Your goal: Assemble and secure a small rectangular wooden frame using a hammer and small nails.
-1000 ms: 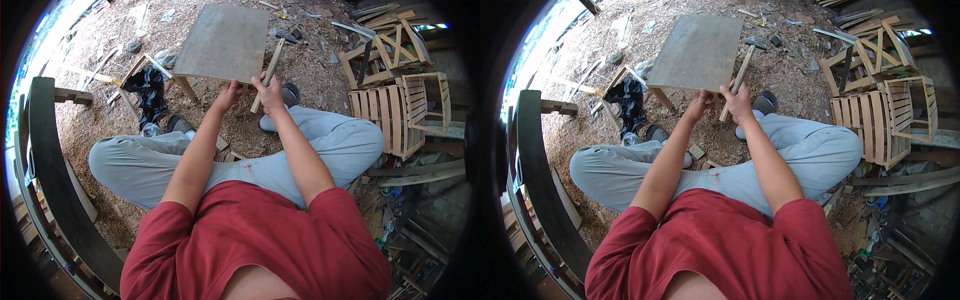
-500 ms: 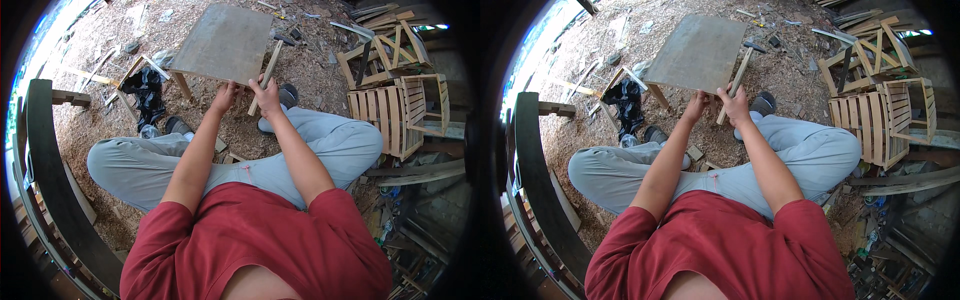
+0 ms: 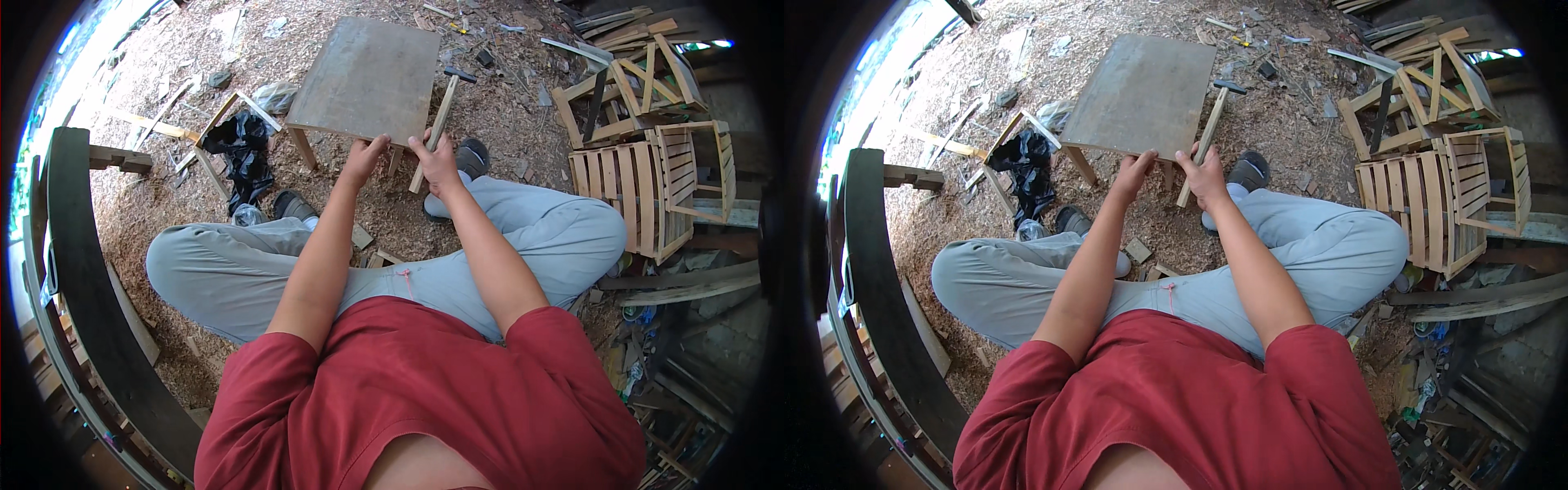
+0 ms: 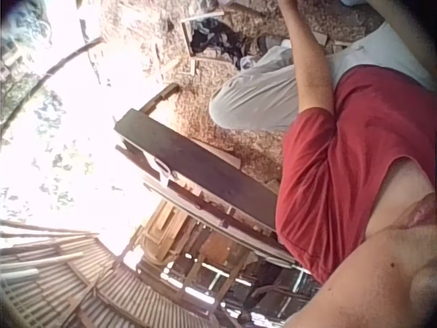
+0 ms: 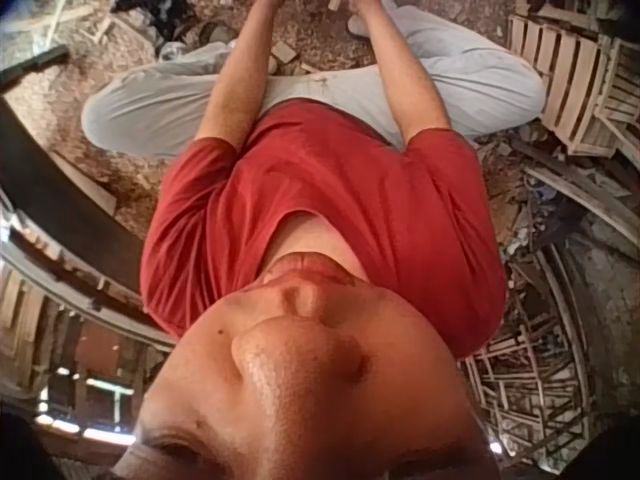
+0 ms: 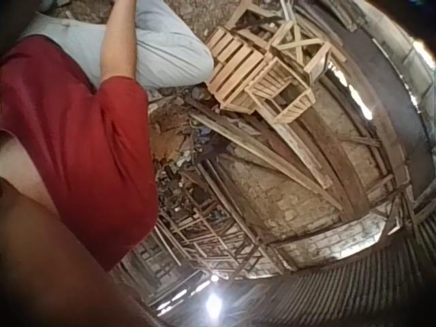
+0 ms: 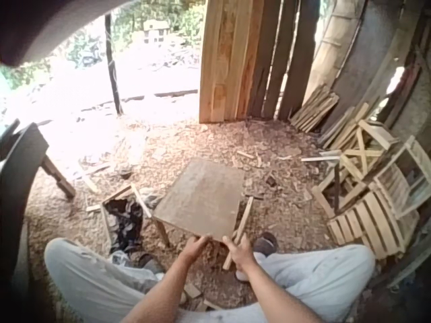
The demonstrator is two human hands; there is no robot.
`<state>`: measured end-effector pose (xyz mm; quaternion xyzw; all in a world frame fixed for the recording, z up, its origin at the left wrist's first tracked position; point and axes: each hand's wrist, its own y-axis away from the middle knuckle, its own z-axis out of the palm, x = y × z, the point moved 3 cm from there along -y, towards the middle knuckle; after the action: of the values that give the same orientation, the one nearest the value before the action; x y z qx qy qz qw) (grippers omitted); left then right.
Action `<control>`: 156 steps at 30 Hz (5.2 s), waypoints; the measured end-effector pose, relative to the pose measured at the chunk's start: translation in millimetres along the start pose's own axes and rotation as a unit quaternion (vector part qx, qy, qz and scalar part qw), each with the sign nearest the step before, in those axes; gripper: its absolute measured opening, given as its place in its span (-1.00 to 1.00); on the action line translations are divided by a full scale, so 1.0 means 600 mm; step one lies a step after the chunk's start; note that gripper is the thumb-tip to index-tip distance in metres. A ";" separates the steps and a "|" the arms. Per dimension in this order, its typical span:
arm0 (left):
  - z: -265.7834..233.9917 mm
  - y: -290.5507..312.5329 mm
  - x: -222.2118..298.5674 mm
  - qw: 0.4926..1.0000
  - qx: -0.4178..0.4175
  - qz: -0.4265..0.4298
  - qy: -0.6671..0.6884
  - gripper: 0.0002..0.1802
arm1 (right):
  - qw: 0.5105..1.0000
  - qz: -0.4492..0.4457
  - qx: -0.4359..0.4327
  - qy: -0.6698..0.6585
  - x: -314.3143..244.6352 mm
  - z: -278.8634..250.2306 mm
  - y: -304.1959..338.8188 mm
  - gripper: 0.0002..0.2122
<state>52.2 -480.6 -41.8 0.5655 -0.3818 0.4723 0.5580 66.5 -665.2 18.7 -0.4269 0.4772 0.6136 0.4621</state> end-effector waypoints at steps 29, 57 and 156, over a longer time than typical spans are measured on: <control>0.063 0.036 0.065 0.941 0.119 -0.067 0.310 -0.74 | 0.999 -0.025 0.027 0.015 0.002 -0.004 -0.009 -0.70; -0.019 -0.006 0.106 0.982 -0.046 0.061 0.172 -0.66 | 0.986 -0.078 0.136 0.054 -0.026 -0.022 -0.046 -0.70; -0.630 0.070 0.221 0.866 0.345 0.226 0.283 -0.74 | 0.911 -0.085 -0.349 0.206 0.081 0.656 -0.219 -0.81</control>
<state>5.9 -96.7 70.7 0.4621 -0.1374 0.8267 0.2901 151.9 -256.3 17.3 -0.7163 0.2795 0.5983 0.2258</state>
